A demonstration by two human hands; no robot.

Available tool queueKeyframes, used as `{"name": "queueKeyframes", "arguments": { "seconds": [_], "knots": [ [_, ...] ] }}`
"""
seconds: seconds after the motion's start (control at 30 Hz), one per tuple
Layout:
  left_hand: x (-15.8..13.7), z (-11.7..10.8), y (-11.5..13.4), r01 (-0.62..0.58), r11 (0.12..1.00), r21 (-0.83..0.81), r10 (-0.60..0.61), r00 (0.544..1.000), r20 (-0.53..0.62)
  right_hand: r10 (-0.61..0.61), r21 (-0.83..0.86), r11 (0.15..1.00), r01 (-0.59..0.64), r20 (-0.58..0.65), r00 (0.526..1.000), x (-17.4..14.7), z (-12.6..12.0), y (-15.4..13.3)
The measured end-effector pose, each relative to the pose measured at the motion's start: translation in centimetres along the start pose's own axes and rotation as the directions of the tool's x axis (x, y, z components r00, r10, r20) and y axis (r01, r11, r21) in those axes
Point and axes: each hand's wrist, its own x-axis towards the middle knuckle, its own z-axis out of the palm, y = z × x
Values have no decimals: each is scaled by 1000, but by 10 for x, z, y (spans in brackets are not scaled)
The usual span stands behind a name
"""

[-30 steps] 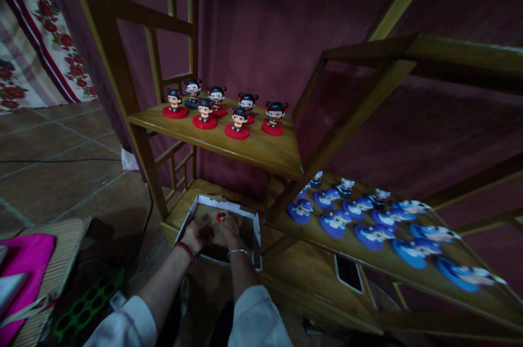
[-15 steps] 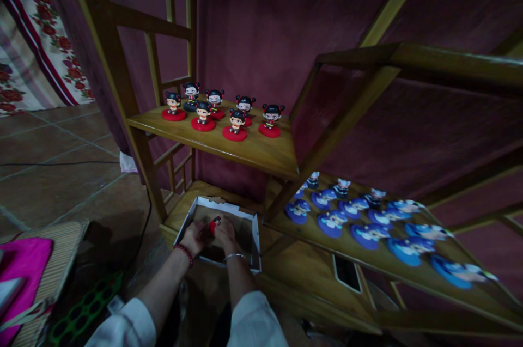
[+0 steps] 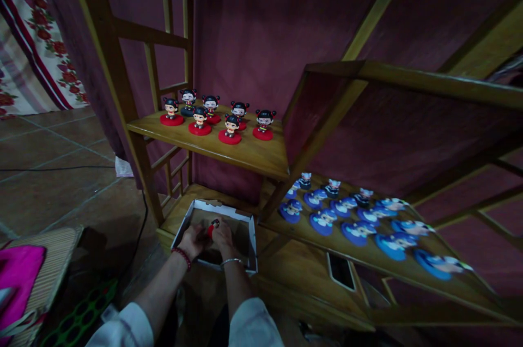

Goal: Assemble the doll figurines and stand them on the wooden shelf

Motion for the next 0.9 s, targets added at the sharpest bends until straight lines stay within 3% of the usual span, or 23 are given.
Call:
{"name": "queueKeyframes", "arguments": {
  "seconds": [0.3,0.6,0.9],
  "knots": [
    [1,-3,-7,-37,999,22,35,996,88,56,57,997,-53,-39,998,-13,-17,-8],
    [-21,-3,-14,-140,989,50,127,969,213,9,122,992,9,-147,989,-42,-44,-18],
    [-49,2,-17,-308,944,122,287,944,161,-39,120,991,66,-220,975,-60,-51,-33]
  ]
}}
